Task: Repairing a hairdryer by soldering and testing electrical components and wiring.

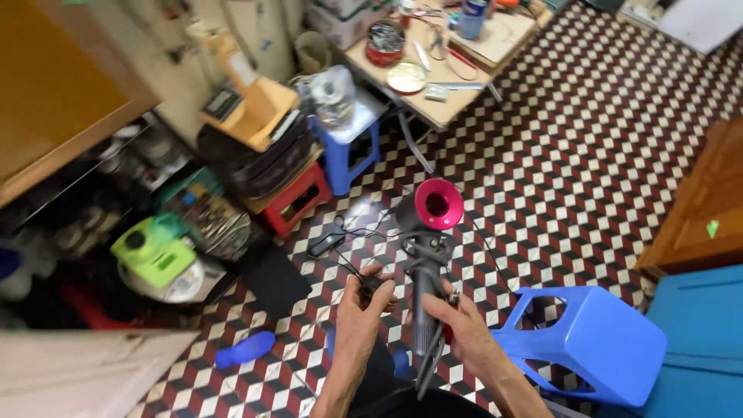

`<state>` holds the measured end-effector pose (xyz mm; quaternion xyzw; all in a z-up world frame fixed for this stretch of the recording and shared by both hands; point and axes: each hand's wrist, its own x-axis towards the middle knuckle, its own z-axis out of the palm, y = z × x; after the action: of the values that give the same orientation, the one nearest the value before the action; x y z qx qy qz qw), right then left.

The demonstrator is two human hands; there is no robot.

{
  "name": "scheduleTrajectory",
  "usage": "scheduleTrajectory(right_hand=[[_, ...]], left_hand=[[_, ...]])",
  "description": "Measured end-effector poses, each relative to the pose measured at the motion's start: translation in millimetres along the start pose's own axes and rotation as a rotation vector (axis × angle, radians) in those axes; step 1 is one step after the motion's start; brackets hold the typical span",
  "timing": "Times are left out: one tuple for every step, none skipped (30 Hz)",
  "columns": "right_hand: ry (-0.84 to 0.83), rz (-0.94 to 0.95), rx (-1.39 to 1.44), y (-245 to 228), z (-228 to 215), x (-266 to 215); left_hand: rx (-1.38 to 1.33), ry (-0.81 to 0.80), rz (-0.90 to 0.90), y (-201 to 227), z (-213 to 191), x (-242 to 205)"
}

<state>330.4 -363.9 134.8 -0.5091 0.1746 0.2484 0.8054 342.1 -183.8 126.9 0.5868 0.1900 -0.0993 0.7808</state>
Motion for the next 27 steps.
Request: scheduleTrajectory(right_hand=[[0.006,-0.055,0.028,-2.2,-15.9,11.8],[0.023,-0.058,0.039,-11.2,-26.6,18.6],[0.098,-0.073,-0.030,-20.2,-37.0,25.7],[0.168,-0.085,-0.101,-29.1,-47.1,33.6],[0.179,-0.085,-0.092,-38.9,-56.2,41.3],[0.251,-0.083,-0.121,-51.0,-64.0,52.0],[0.324,-0.079,-0.150,-63.9,-71.5,63.1],[0.336,-0.085,-0.140,-72.9,-82.9,73.1],[0.365,-0.130,-0.225,-82.5,-94.0,83.7],[0.400,-0.175,-0.309,-93.1,-104.2,95.9],[0.418,-0.182,-0.298,-107.5,-106.5,111.4],[0.457,-0.184,-0.305,-123.1,-110.7,122.0],[0.495,-0.187,-0.312,-138.7,-114.0,132.1],[0.502,-0.199,-0.312,-149.8,-124.0,145.7],[0.512,-0.197,-0.331,-160.6,-133.5,158.4],[0.512,-0.194,-0.350,-170.4,-143.0,171.3],[0.510,-0.204,-0.349,-175.0,-154.6,181.9],[0.526,-0.214,-0.337,-180.9,-165.4,196.1],[0.541,-0.223,-0.323,-186.3,-175.9,210.1],[0.533,-0.239,-0.325,-205.1,-177.7,220.8],[0.568,-0.208,-0.297,-222.9,-180.0,231.0],[0.606,-0.165,-0.273,-238.3,-183.4,236.7],[0.601,-0.170,-0.278,-252.0,-194.1,247.1],[0.568,-0.233,-0.286,-263.6,-204.2,256.8],[0.534,-0.296,-0.293,-274.7,-215.1,266.2],[0.522,-0.296,-0.296,-289.4,-222.8,275.5],[0.564,-0.278,-0.371,-304.4,-231.4,284.2]], left_hand=[[0.026,-0.010,-0.053,4.4,12.3,9.5],[0.035,-0.025,-0.064,4.9,24.8,22.4],[0.062,-0.040,-0.078,5.6,37.0,35.7],[0.087,-0.050,-0.089,6.2,48.7,48.6],[0.094,-0.060,-0.097,4.0,60.4,63.4],[0.065,-0.068,-0.081,4.2,72.1,81.7],[0.035,-0.077,-0.066,5.0,84.0,100.6],[0.043,-0.091,-0.068,11.8,98.9,118.0],[0.078,-0.102,-0.080,19.0,113.9,136.1],[0.113,-0.118,-0.092,27.5,129.2,156.8],[0.122,-0.138,-0.095,30.0,142.7,179.6],[0.150,-0.183,-0.113,30.8,158.5,197.7],[0.178,-0.230,-0.131,32.2,173.7,214.9],[0.177,-0.241,-0.122,33.1,187.8,235.7],[0.173,-0.277,-0.092,34.3,201.5,255.3],[0.170,-0.305,-0.059,35.3,214.0,273.6],[0.170,-0.308,-0.049,39.3,225.3,288.4],[0.172,-0.290,-0.106,44.8,235.3,305.4],[0.173,-0.272,-0.163,50.1,244.9,321.9],[0.172,-0.271,-0.145,52.0,251.9,339.9],[0.135,-0.286,-0.165,52.9,258.9,357.8],[0.094,-0.299,-0.197,50.3,265.8,371.3],[0.089,-0.296,-0.190,48.7,273.4,389.8],[0.049,-0.287,-0.229,45.9,278.9,406.4],[0.008,-0.278,-0.267,42.2,284.8,422.6],[0.006,-0.268,-0.261,43.3,292.5,435.8],[-0.009,-0.267,-0.273,43.9,301.2,448.5]])
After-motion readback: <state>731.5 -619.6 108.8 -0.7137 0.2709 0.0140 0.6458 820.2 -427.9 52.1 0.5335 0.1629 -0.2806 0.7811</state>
